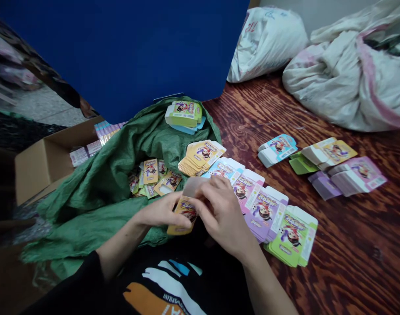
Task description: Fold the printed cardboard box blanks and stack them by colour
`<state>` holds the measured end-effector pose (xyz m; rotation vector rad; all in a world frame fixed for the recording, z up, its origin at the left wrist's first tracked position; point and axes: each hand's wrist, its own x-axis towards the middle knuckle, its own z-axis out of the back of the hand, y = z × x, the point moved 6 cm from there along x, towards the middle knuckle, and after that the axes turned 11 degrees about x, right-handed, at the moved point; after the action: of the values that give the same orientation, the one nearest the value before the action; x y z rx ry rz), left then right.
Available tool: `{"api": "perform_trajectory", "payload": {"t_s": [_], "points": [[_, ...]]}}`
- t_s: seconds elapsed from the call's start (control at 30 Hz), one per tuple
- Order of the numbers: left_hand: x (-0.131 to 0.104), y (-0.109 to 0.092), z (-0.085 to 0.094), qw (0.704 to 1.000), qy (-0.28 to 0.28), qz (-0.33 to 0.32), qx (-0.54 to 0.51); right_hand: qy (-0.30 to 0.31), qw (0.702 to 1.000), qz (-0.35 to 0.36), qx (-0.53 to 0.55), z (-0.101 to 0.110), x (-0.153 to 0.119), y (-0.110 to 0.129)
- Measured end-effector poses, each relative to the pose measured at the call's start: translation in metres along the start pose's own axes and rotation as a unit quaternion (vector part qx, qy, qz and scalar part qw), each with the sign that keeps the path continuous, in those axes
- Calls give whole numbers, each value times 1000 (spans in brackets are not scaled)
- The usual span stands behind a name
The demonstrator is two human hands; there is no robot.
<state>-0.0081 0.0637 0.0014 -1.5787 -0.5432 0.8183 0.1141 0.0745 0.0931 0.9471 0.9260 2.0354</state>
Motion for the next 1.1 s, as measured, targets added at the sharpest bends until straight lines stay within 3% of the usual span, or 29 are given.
{"api": "perform_trajectory", "payload": {"t_s": [0.1, 0.27, 0.43, 0.57, 0.7, 0.83, 0.93, 1.0, 1.1], "points": [[2, 5, -2, 999, -27, 32, -32, -46, 997, -44, 50, 7, -11, -12], [4, 6, -3, 995, -43, 28, -89, -213, 958, -95, 168, 22, -37, -39], [8, 18, -15, 992, -9, 40, -122, -173, 916, -192, 306, -4, -54, -70], [14, 24, -13, 988, -54, 27, -139, -218, 922, -185, 260, -2, -56, -73], [16, 8, 6, 986, -161, -8, -52, -292, 926, -164, 175, 16, -52, -69], [14, -17, 12, 980, -188, -68, 19, -340, 913, -154, 163, 26, -47, -64], [7, -35, 12, 960, -203, -137, 132, -372, 898, -142, 187, 29, -45, -60], [2, -43, 11, 941, -198, -167, 217, -367, 893, -148, 215, 28, -43, -60], [-1, -44, 14, 931, -185, -176, 261, -295, 905, -168, 256, 24, -38, -64]]}}
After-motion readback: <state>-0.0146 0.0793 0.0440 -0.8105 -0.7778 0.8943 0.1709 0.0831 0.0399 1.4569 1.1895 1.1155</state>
